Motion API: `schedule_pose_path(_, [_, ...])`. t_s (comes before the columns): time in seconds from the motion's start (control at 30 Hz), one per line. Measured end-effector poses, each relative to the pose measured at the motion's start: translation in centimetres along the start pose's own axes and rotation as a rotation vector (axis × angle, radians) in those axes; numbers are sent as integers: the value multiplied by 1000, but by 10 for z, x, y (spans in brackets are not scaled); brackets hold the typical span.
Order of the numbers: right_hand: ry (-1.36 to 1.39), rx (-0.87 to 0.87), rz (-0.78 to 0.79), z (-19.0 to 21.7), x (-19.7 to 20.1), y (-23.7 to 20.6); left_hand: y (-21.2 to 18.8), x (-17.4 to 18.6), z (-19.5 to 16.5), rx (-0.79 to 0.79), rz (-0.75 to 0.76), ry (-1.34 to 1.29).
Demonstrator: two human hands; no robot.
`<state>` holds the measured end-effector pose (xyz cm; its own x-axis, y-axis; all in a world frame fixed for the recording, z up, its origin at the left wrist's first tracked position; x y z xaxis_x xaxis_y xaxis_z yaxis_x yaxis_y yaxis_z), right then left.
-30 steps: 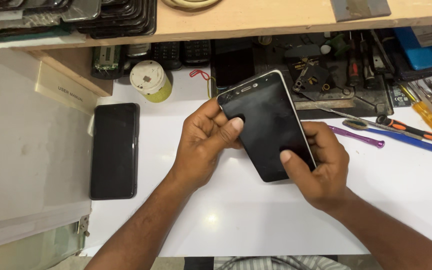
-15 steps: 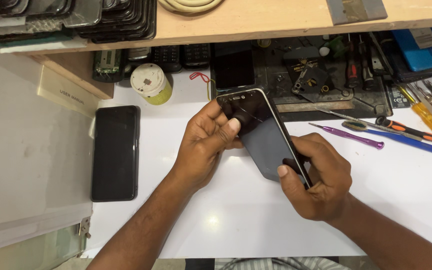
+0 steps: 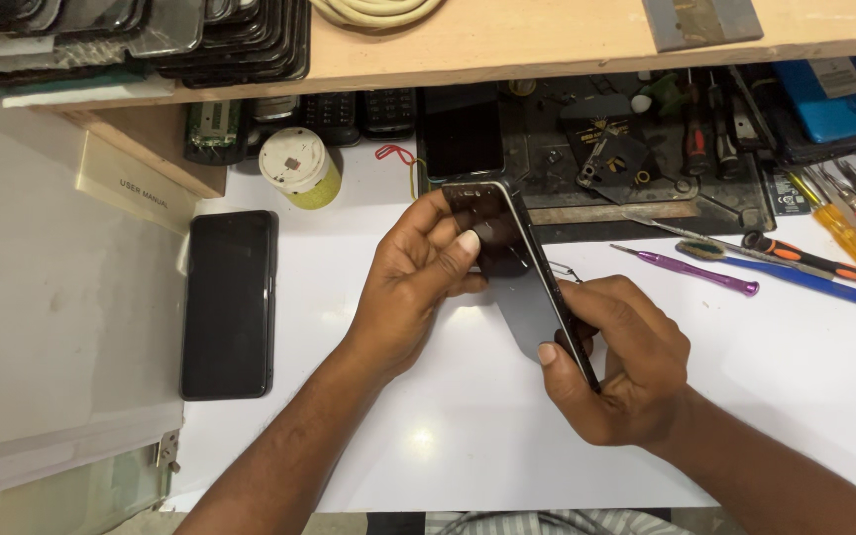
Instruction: The person works at a repair bench, using a small tool to pry open the back cover of a smartphone and remove its battery. They turn the phone over, work around its edges, and by the end the back cover and battery are removed, exposing the internal components.
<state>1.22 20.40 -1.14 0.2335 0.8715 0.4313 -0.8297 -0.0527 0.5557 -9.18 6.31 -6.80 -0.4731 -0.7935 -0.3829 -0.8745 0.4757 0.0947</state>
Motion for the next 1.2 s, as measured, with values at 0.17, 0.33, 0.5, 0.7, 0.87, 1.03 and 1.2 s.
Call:
schedule_pose_path(0.17, [-66, -13, -17, 0, 0, 2, -2, 2, -11, -100, -45, 3])
schedule_pose_path(0.33, [-151, -98, -58, -11, 6, 1, -6, 9, -32, -396, -82, 386])
schedule_pose_path(0.5, [202, -307, -266, -46, 38, 10, -3, 16, -6, -196, -53, -13])
schedule_pose_path(0.7, [828, -817, -21, -100, 1, 9, 0, 1, -5, -180, -49, -121])
schedule_pose_path(0.87, [1168, -893, -108, -114, 4, 10, -16, -26, 2, 90, 209, -89])
schedule_pose_path(1.03, [1018, -973, -176, -116, -8, -6, -20, -43, 10, 83, 224, -41])
schedule_pose_path(1.2, [968, -930, -92, -105, -19, -4, -22, -37, 11, 15, 161, 111])
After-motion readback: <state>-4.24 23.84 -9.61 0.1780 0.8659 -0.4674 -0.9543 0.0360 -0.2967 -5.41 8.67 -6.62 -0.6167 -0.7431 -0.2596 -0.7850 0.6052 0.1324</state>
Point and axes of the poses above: each hand's wrist, its own y-axis towards the middle knuckle, its own x-axis out of the back of the hand, z = x × y, the point moved 9 cm from there along y, towards the middle knuckle, and after that the axes turned 7 degrees about -x, right-handed, at the moved point
